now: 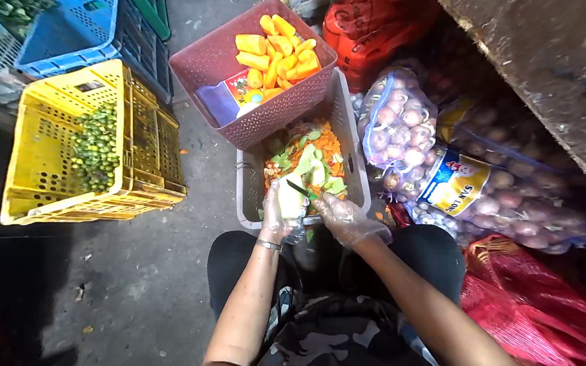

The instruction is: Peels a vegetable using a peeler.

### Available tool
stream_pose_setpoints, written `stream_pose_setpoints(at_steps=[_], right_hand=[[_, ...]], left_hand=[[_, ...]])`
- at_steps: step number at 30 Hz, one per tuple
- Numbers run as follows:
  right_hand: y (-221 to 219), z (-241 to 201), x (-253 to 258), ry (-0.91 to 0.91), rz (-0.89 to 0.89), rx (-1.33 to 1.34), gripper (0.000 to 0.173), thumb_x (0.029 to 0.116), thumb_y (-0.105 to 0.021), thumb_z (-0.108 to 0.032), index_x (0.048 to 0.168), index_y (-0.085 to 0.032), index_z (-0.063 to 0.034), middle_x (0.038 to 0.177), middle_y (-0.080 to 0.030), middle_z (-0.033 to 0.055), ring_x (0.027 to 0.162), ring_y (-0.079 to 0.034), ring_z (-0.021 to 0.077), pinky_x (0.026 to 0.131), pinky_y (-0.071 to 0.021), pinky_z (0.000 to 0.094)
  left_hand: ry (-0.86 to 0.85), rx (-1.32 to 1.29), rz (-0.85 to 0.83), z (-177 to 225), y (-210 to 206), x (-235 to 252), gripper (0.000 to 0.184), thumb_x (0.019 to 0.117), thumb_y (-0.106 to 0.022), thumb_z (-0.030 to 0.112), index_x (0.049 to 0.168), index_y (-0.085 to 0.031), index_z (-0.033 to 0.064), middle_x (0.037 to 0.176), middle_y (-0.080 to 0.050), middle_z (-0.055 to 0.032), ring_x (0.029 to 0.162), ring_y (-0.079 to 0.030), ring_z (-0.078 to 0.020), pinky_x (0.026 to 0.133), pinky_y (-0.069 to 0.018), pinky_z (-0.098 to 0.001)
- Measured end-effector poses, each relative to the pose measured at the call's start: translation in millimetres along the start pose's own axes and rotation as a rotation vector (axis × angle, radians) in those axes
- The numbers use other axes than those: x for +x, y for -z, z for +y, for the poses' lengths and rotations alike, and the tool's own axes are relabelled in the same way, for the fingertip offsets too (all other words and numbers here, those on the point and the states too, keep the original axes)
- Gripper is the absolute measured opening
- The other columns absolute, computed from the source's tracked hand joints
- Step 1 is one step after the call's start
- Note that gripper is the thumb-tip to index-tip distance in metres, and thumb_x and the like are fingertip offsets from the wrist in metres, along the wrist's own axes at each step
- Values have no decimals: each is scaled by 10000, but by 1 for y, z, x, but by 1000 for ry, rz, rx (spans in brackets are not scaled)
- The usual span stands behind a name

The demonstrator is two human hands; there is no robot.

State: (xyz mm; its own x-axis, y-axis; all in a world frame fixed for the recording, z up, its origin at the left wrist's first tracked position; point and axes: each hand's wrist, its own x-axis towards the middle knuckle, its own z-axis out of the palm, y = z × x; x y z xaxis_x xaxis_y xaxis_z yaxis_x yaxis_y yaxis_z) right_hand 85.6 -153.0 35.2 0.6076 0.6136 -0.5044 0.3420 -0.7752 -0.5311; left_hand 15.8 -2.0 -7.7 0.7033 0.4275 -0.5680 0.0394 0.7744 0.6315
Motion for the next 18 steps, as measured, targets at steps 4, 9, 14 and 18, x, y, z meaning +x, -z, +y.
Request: stream_pose_setpoints(at_steps=[4, 9, 14, 18], right_hand=[[-3, -3, 2, -72, 31, -66, 598, 1100, -317, -540, 1332, -589, -61, 1108, -706, 226, 1097, -687, 401, 926, -524, 590], [-11, 24, 47, -145, -25, 77, 508, 1135, -312, -386, 1389, -584, -40, 1338, -631, 234, 1265, -596, 410, 1053, -444, 630], [2, 13, 32, -76, 53, 222, 563, 1133, -275, -432, 1264, -626, -12, 1185, -667, 231, 1143, -641, 369, 992, -479, 588], [10, 7, -12, 192, 365, 226, 476, 1104, -351, -381, 1040, -673, -37, 853, -664, 126, 804, -662, 257, 736, -537, 480]], left_hand=[[15, 40, 23, -3, -3, -2, 463, 1094, -294, 473, 1201, -570, 117, 833, -667, -97, 622, -658, -180, 512, -567, -324], [13, 111, -145, -1, -1, -16, 503, 1103, -200, 420, 1263, -545, 91, 870, -693, -119, 649, -681, -189, 537, -589, -314], [-94, -75, -367, 4, 16, -9, 742, 717, -815, 605, 1217, -595, 102, 894, -717, -119, 670, -708, -190, 548, -605, -313], [-167, -147, -516, 8, 24, -6, 729, 600, -897, 574, 1144, -679, 140, 963, -737, -92, 754, -727, -177, 615, -620, -312]])
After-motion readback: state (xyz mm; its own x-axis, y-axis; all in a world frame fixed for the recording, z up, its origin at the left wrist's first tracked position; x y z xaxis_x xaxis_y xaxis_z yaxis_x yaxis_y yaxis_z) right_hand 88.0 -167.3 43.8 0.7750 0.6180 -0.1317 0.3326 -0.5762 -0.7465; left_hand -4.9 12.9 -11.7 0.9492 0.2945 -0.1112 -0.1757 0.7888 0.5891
